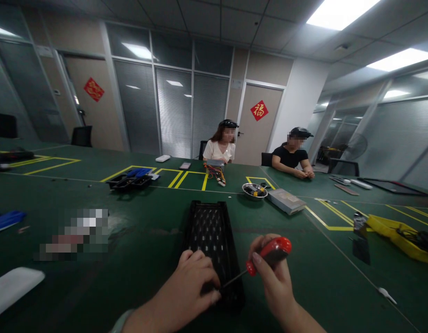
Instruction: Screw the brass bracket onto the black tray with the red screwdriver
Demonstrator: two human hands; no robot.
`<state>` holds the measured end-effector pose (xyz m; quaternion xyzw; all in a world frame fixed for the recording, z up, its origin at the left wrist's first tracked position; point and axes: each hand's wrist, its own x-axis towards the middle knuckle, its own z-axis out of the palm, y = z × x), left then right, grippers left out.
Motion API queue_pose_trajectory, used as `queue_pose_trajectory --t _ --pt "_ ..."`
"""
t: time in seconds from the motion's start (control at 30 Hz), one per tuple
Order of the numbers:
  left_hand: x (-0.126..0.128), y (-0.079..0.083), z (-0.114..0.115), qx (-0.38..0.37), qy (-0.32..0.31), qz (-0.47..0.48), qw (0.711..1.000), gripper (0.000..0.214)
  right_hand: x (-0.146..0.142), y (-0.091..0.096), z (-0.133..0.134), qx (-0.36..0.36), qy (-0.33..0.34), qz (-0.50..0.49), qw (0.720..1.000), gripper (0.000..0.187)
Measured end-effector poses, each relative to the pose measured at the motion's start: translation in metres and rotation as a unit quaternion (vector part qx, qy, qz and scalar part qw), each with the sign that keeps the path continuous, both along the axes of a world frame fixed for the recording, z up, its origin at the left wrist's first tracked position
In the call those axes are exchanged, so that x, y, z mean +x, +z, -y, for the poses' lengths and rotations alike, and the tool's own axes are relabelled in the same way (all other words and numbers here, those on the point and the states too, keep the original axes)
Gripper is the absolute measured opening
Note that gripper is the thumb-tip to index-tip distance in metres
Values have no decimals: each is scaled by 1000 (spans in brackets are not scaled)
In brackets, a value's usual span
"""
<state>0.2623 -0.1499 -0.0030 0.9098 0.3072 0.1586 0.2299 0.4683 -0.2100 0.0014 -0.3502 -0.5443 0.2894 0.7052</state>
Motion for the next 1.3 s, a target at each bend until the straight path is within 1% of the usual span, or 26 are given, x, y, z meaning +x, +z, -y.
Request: queue_pose_trajectory --t 0.1,0.3,0.47,0.6,0.77,0.87,0.93,1.0,1.07,1.17,1.3 --pt "0 2 2 -2 3 1 1000 12 0 -1 0 -7 9 19 1000 17" --pt "0 0 2 -4 0 4 1000 12 1 3 1 9 28 14 999 23" --pt "-1 2 3 -8 -2 11 1000 15 1 3 1 1 43 12 999 21" --pt "-2 1 3 -11 -8 14 1000 14 4 5 0 12 17 -8 1000 18" --pt "-3 -1 2 -13 -5 13 1000 12 11 13 -3 52 -42 -119 991 18" --pt "-3 0 1 -15 -7 15 1000 12 13 16 -7 47 -62 -153 985 18" --pt "-3 1 2 -16 -8 17 1000 12 13 14 -9 37 -83 -152 984 18" --pt "-3 2 2 -17 -7 18 1000 13 13 11 -13 28 -111 -128 985 20" --pt "-3 4 3 -19 -4 18 1000 14 12 6 -16 11 -121 -82 989 21" --pt "-3 6 4 -14 0 22 1000 14 12 0 -20 -8 -111 17 994 23" --pt "-3 5 2 0 5 33 999 11 9 -6 -21 -8 -77 151 985 12"
